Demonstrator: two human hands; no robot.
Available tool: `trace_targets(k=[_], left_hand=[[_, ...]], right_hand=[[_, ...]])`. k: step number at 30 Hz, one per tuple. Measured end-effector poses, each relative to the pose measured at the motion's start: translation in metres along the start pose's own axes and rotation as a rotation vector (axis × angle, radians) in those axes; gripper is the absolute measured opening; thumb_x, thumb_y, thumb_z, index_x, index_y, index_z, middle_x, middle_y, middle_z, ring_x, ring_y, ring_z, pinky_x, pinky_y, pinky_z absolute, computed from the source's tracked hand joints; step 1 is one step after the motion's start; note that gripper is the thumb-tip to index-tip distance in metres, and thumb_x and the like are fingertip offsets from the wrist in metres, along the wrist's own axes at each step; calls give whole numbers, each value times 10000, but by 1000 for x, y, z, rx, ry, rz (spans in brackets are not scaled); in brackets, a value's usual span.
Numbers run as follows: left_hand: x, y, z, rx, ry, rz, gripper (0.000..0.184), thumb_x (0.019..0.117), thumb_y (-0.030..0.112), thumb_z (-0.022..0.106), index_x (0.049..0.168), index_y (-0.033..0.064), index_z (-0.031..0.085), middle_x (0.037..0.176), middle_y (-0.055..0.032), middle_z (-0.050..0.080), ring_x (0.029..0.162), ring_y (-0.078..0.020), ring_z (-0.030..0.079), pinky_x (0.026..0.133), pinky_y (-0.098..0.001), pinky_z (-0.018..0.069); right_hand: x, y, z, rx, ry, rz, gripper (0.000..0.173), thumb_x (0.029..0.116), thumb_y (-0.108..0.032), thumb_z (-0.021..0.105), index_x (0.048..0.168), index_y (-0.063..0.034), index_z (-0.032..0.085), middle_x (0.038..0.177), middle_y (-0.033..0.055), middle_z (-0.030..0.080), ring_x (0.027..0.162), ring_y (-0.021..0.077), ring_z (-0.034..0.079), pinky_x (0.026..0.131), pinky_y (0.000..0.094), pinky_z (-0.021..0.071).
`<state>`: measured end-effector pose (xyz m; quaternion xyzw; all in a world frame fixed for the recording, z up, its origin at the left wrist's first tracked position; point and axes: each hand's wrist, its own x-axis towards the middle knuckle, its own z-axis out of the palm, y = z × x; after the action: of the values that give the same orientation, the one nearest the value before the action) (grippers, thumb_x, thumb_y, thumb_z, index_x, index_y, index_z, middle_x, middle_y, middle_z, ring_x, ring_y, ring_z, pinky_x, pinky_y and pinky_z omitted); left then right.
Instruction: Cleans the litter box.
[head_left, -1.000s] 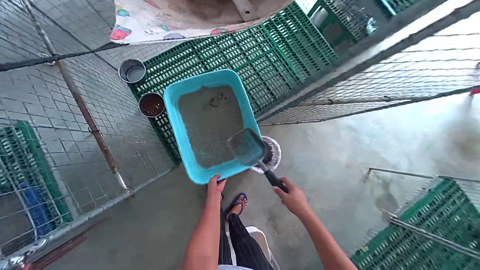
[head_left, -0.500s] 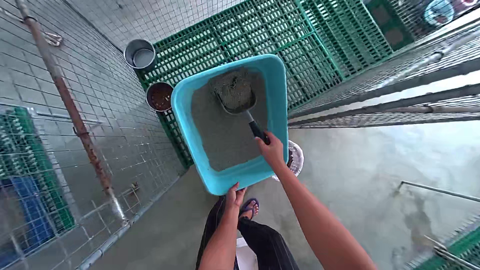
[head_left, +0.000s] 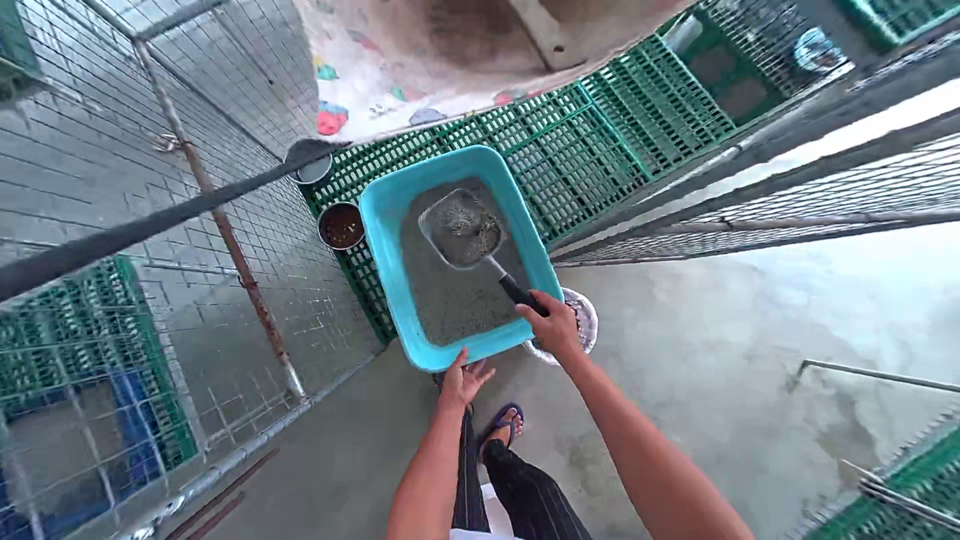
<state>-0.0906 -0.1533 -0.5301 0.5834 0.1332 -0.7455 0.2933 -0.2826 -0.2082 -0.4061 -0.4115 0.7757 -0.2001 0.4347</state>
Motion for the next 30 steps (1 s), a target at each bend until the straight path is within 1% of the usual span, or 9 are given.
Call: trace_targets(k=[3, 6, 10, 16, 18, 20, 24, 28, 30], left_hand=[[-13, 2, -13, 204, -34, -40, 521, 1111, 328, 413, 1537, 44, 318, 1531, -206, 423, 1316, -332, 512, 1003, -543, 475], [-35, -3, -29, 277, -20, -59, 538, 1106, 291, 439, 1546, 21, 287, 1567, -233, 361, 1358, -356, 474, 1032, -537, 462], [-63, -24, -70, 276, 56, -66, 512, 1109, 251, 433, 1550, 22, 311, 1586, -227, 361, 1399, -351, 449, 1081, -530, 431], [-85, -58, -129, 216, 233, -107, 503, 1090, 212, 484, 1521, -10, 350, 1579, -229, 366, 1405, -337, 435, 1098, -514, 406], [-90, -67, -138, 226, 239, -108, 492, 1086, 204, 484, 1507, -20, 363, 1556, -241, 391, 1380, -337, 458, 1084, -513, 417], [-92, -74, -142, 250, 213, -129, 476, 1089, 210, 480, 1496, -15, 378, 1536, -234, 419, 1367, -328, 475, 1077, -510, 427], [-86, -80, -131, 271, 179, -134, 455, 1095, 225, 462, 1480, -9, 393, 1527, -215, 428, 1352, -315, 483, 1072, -503, 427], [-77, -79, -105, 259, 183, -72, 446, 1101, 243, 412, 1459, -21, 390, 1473, -229, 459, 1267, -319, 527, 1022, -493, 453], [-71, -75, -90, 247, 196, -49, 446, 1100, 247, 394, 1453, -26, 379, 1445, -237, 467, 1230, -312, 541, 1003, -475, 463]], right_hand=[[-16, -1, -1, -36, 21, 41, 455, 1013, -289, 653, 1360, 4, 637, 1115, 258, 716, 1014, 393, 695, 945, 587, 515], [-30, 1, -6, -105, -69, 84, 475, 1019, -324, 646, 1389, -26, 628, 1197, 262, 703, 1130, 420, 670, 1012, 620, 480], [-48, 13, -8, -167, -104, 121, 446, 1035, -334, 622, 1380, -52, 635, 1159, 260, 709, 1096, 437, 676, 979, 631, 488], [-69, 37, -2, -181, -143, 165, 419, 1035, -349, 622, 1350, -76, 659, 1142, 242, 716, 1087, 427, 677, 965, 639, 490], [-72, 44, -1, -190, -155, 183, 430, 1035, -356, 622, 1368, -84, 648, 1182, 239, 708, 1124, 427, 666, 989, 642, 480], [-74, 50, -1, -218, -166, 195, 454, 1040, -367, 610, 1408, -102, 626, 1239, 243, 693, 1177, 434, 649, 1016, 645, 467], [-78, 60, -9, -233, -189, 212, 441, 1039, -372, 604, 1376, -89, 641, 1251, 237, 688, 1201, 428, 638, 1027, 641, 461], [-103, 79, -30, -165, -131, 232, 438, 1029, -359, 625, 1364, -78, 653, 1231, 238, 696, 1171, 423, 652, 1016, 641, 469], [-124, 90, -46, -129, -85, 260, 435, 1030, -341, 638, 1367, -67, 649, 1168, 242, 708, 1069, 410, 683, 964, 615, 499]])
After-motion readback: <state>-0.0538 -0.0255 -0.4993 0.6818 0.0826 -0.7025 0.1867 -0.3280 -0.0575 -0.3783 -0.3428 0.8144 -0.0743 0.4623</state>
